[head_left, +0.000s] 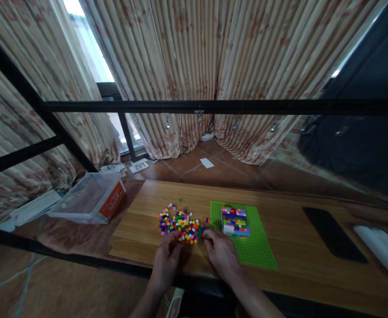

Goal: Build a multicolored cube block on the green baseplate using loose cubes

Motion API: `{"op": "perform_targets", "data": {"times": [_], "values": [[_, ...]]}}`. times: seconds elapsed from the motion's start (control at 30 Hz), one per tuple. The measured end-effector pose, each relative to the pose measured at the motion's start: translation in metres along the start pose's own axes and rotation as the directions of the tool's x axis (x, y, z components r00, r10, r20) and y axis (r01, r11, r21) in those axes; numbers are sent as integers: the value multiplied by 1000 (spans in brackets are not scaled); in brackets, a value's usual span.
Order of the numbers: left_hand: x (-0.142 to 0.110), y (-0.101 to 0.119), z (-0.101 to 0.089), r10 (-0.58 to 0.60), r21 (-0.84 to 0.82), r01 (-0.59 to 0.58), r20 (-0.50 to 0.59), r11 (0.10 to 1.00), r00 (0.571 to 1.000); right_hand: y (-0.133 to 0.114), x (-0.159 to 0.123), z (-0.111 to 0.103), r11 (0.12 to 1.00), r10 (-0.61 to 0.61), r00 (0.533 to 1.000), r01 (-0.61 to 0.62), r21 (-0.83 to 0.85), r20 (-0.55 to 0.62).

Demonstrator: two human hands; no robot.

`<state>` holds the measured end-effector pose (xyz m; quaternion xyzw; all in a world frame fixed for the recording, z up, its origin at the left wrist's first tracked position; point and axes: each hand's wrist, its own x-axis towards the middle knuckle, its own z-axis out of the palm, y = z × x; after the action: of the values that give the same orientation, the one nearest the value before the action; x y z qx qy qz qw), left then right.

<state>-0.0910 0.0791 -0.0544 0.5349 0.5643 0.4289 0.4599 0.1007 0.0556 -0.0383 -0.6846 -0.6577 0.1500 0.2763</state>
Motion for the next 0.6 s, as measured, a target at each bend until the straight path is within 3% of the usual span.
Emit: {"op": "perform_targets", "data": {"times": [0.2,0.43,0.6], "values": [[8,-1,1,146,-28,-146,10,989,989,0,12,2,998,-20,997,24,54,-73],[3,-2,1,133,-17,-133,-3,991,991,-20,30,6,979,89,996,-82,-185,29],[1,0,2,146,27,-146,25,989,989,-22,34,4,984,130,989,-121,-130,70]]}}
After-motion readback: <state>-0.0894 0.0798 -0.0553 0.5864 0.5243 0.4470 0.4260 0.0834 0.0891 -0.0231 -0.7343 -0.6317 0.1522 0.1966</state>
